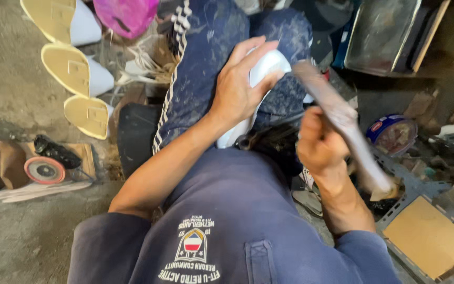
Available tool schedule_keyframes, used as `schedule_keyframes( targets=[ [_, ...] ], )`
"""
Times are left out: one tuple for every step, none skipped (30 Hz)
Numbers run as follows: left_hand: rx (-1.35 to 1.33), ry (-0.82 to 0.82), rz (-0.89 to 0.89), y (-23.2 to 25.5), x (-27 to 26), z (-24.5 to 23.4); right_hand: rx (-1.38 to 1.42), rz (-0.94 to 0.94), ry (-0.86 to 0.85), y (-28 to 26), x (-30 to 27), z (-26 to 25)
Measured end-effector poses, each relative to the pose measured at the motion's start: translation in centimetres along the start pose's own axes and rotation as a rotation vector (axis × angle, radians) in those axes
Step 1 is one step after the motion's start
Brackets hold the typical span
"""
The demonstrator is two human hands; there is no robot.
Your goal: The person uses a hammer and a curved metal tool to shape and secure the sole of a white shoe. They repeatedly strike the tool against the shoe's edge while holding it on their lap, then inspect the shoe and continue the process.
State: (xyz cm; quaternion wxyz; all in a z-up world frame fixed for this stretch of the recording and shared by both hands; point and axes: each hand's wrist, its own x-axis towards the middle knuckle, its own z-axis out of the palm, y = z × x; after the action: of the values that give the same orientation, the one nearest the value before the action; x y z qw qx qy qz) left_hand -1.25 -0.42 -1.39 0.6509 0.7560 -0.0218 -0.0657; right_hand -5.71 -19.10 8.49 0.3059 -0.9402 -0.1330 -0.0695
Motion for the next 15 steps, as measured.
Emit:
schedule_keyframes(
  targets=[
    [0.0, -0.002, -0.008, -0.2, 0.6, -0.2, -0.083, 0.039, -0.16, 0.2, 0.9, 0.8],
    [-0.001, -0.003, -0.016, -0.2, 1.2, -0.4, -0.168, 0.081, -0.317, 0.2, 1.8, 1.5],
    [0.004, 0.01, 0.0, 0.3, 1.4, -0.1, -0.168, 0.063, -0.307, 1.2, 1.5, 1.0],
    [0.003, 0.04, -0.037, 0.5, 1.6, 0.2, -0.372, -0.018, -0.271, 2.2, 1.1, 0.6],
    [-0.001, 0.062, -0.1, 0.7, 0.9, 0.4, -0.568, -0.085, -0.251, 2.8, 0.1, 0.3],
    [0.001, 0.066, -0.11, 0.6, 1.3, -0.3, -0.561, -0.087, -0.259, 3.0, -0.2, 1.2],
    [0.007, 0.018, -0.109, 0.8, 1.2, -0.4, -0.361, -0.091, -0.111, 3.0, -1.1, 1.5],
    [0.012, -0.031, -0.107, 1.0, 1.2, -0.5, -0.163, -0.092, 0.039, 3.0, -1.9, 1.6],
    [0.01, -0.031, -0.093, 0.7, 1.2, -0.5, -0.17, -0.098, 0.05, 2.6, -1.0, 1.8],
    [0.013, -0.035, -0.09, 0.6, 1.3, -0.6, -0.134, 0.001, -0.147, 2.0, 0.0, 1.9],
    [0.024, -0.021, -0.085, 0.4, 1.4, -0.7, -0.088, 0.081, -0.344, 1.8, 1.3, 2.2],
    [0.031, -0.003, -0.068, 0.4, 2.1, -0.5, -0.087, 0.059, -0.334, 1.5, 1.8, 1.9],
    [0.04, 0.006, -0.049, 0.4, 1.7, -0.4, -0.029, 0.055, -0.187, 0.7, 1.4, 1.5],
    [0.049, 0.015, -0.029, 0.3, 1.4, -0.2, 0.029, 0.052, -0.039, 0.0, 1.0, 1.1],
    [0.043, 0.009, -0.05, 0.2, 0.8, -0.2, 0.03, 0.066, -0.056, 1.1, 0.0, 1.8]
  ],
)
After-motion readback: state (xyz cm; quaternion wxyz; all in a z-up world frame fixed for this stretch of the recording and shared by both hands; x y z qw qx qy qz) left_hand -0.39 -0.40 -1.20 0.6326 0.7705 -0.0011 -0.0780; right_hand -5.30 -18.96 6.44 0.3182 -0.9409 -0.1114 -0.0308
